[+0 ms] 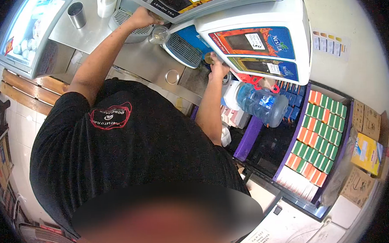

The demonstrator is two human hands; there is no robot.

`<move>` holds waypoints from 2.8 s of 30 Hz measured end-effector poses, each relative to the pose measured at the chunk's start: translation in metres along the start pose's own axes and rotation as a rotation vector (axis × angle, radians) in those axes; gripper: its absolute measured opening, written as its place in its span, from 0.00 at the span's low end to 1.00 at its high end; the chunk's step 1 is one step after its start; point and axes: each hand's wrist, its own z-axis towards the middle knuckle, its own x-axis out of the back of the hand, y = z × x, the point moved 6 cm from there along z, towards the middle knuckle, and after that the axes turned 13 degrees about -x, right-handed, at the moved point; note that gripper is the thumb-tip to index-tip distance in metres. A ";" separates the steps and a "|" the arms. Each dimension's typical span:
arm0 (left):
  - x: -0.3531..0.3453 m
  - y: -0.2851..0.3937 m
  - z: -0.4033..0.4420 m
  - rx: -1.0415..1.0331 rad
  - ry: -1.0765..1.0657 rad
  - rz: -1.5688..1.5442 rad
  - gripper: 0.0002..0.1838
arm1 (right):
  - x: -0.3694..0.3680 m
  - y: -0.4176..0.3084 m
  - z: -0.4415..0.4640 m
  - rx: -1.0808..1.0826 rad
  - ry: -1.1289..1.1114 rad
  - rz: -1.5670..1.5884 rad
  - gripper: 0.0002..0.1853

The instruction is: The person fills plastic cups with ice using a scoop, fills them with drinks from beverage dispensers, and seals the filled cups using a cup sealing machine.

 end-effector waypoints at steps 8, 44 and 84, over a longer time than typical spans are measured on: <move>0.004 0.007 -0.001 0.010 -0.016 -0.039 0.46 | 0.000 0.001 0.004 0.011 -0.006 0.006 0.48; -0.006 0.003 0.001 -0.061 -0.030 -0.243 0.39 | 0.000 -0.002 -0.001 0.153 0.021 -0.006 0.39; 0.001 -0.008 -0.020 -0.098 -0.083 -0.017 0.43 | -0.069 0.141 -0.140 0.288 -0.462 -0.233 0.43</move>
